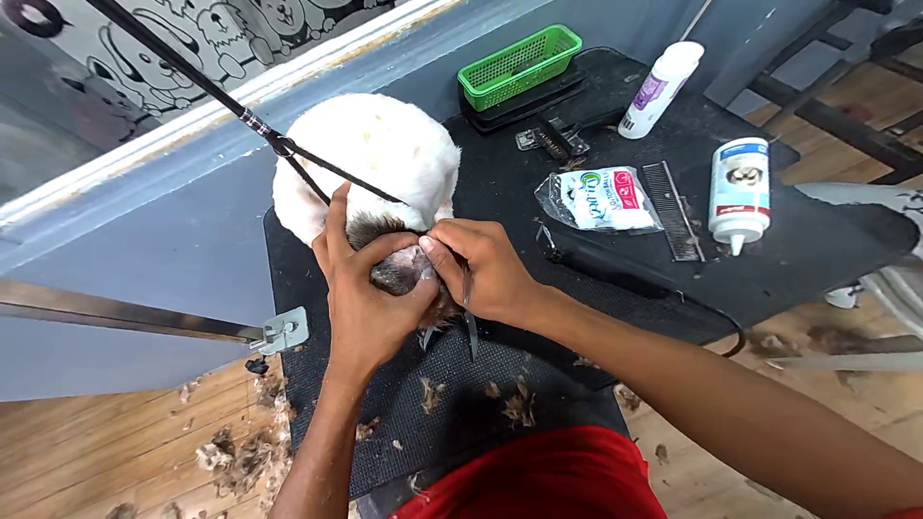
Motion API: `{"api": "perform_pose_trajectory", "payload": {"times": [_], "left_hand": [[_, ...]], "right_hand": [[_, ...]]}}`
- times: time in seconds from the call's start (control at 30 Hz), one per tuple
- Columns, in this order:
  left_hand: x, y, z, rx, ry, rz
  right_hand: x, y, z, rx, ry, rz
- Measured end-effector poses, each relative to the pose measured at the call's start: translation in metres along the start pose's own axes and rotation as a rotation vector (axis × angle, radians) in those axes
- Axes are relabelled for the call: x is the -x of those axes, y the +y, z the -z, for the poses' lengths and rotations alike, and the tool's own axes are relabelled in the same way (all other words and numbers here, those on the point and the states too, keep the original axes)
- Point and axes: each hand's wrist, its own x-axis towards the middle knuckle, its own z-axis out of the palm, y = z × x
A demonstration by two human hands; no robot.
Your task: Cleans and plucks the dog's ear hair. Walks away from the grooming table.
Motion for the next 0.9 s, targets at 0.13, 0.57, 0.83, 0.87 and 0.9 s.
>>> {"api": "perform_pose_trajectory", "payload": {"times": [0.13, 0.57, 0.83, 0.87, 0.9], "left_hand": [[0.001, -0.002, -0.001, 0.05, 0.023, -0.029], [0.002, -0.007, 0.004, 0.004, -0.003, -0.026], [-0.001, -0.008, 0.006, 0.018, -0.018, -0.038], [-0.001, -0.008, 0.007, 0.014, -0.022, -0.037], [-0.002, -0.009, 0.008, 0.012, -0.026, -0.036]], "right_hand": [[-0.003, 0.002, -0.005, -0.142, 0.03, -0.12], [0.009, -0.007, 0.058, -1.005, -0.312, -0.949], [0.052, -0.01, 0.086, -0.874, -0.437, -0.894], [0.055, -0.013, 0.085, -0.842, -0.426, -0.902], [0.056, -0.016, 0.084, -0.806, -0.397, -0.909]]}}
